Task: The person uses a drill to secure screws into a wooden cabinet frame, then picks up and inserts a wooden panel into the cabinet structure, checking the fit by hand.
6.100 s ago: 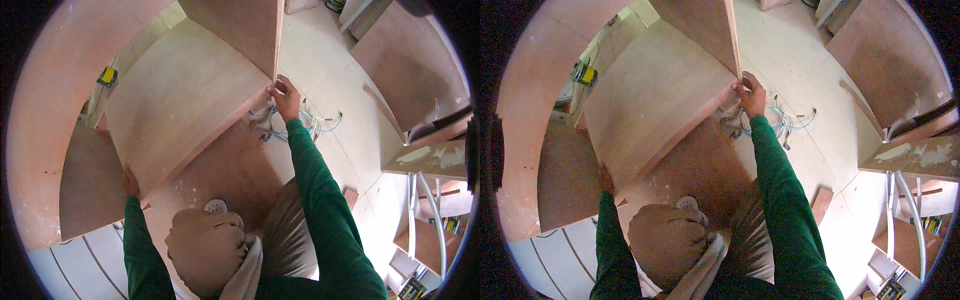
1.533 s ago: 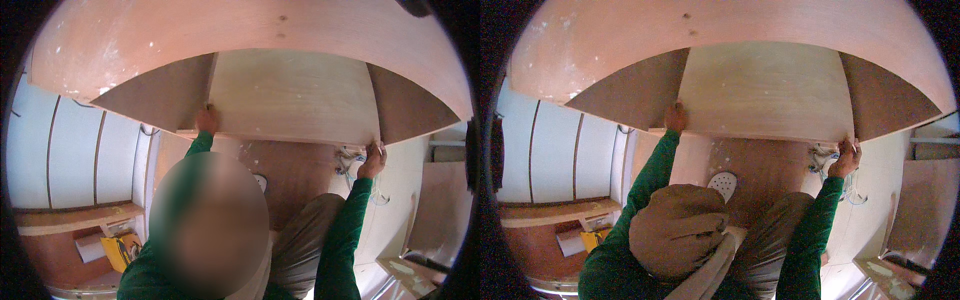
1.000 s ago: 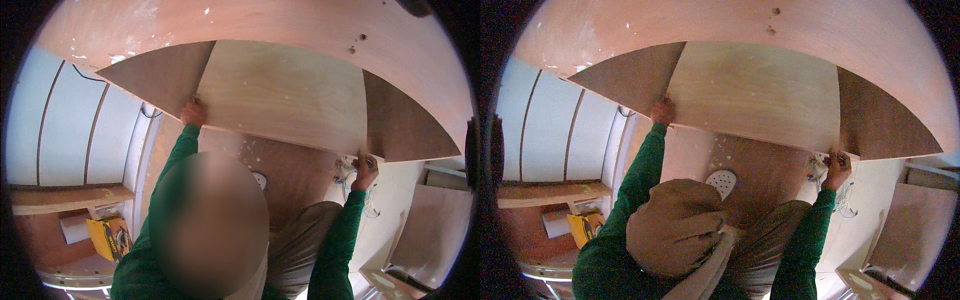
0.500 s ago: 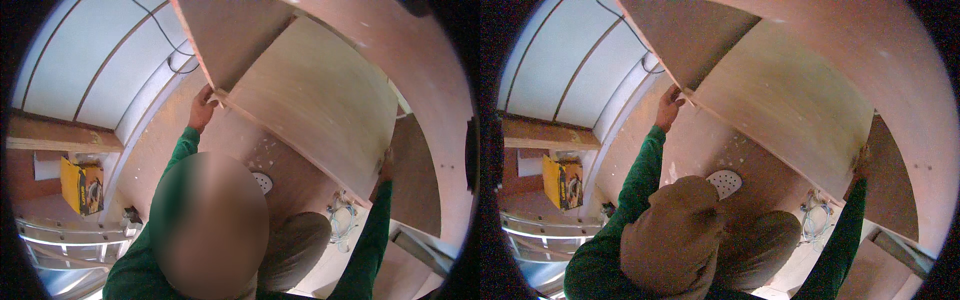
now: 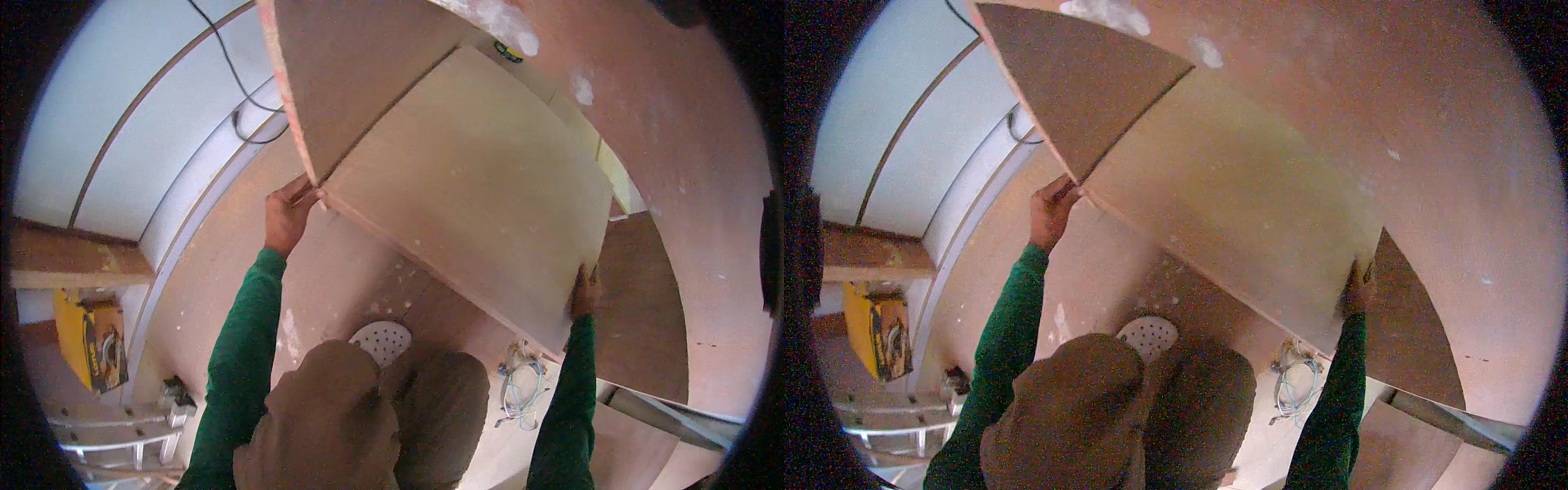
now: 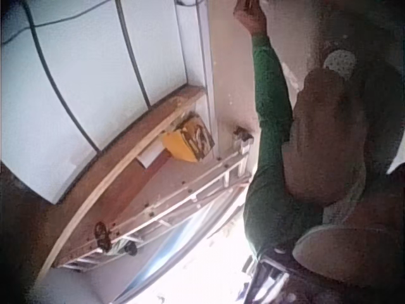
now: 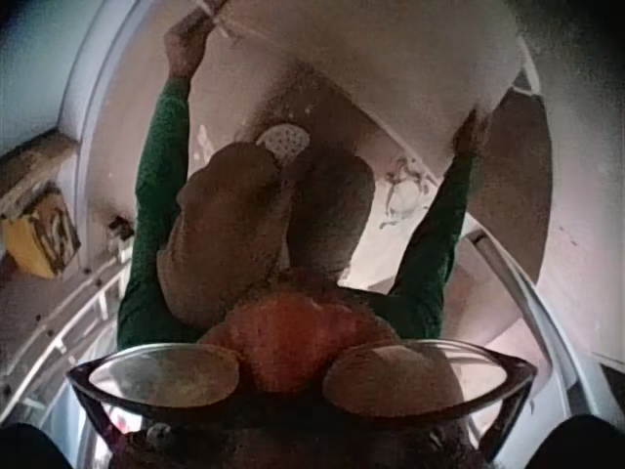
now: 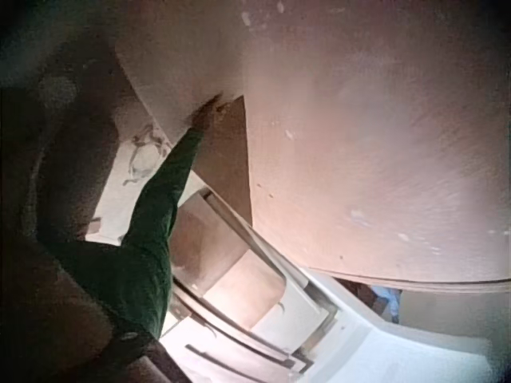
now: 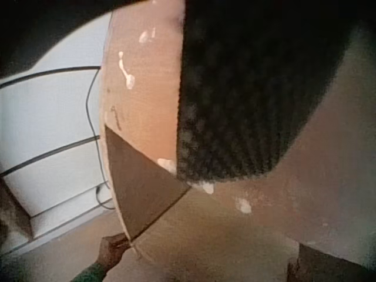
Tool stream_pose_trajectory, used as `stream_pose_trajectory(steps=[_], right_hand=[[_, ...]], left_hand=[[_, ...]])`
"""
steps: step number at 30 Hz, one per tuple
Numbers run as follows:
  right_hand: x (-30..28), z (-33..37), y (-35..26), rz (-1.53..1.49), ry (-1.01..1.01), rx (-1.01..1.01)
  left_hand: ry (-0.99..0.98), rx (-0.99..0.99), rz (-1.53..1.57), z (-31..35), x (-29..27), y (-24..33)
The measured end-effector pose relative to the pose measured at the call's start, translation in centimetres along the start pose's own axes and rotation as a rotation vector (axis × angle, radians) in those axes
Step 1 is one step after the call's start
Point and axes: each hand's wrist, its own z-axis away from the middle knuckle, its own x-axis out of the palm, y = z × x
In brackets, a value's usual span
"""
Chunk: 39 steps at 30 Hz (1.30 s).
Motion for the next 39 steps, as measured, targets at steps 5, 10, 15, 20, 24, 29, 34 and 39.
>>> stream_pose_trajectory(steps=[5, 10, 15, 20, 24, 29, 34, 39], right_hand=[[-0.2, -0.2, 0.6, -0.106, 0.112, -0.115], [-1.6, 0.4, -2.1, -0.018, 0.013, -0.027], [-1.2, -0.2, -4.5, -0.462, -0.015, 0.291], [0.0, -0.4, 2.4, -0.315, 0.036, -0.018], [0.9, -0.6, 2.0, -0.297, 0.015, -0.003], [0.9, 0.2, 2.1, -0.476, -0.011, 0.171], [-0.1, -1.4, -2.4, -0.509, -0.07, 0.354], [-0.3, -1.2, -4.4, -0.719, -0.083, 0.46]], left_hand=[[-0.045, 0.039, 0.045, -0.5, 0.8, 0.4], [-0.042, 0.065, 0.035, -0.8, -0.9, -2.5], [-0.014, 0.038, 0.106, -0.8, -0.5, -0.9], [0.021, 0.042, 0.043, -0.9, -0.3, -0.6], [0.027, 0.058, 0.026, -0.5, -1.0, -1.8], [-0.01, 0.087, -0.003, -1.1, -0.8, -0.9], [0.093, 0.089, -0.016, -0.7, -0.6, -1.6], [0.116, 0.118, -0.129, -0.6, -0.7, -0.8]])
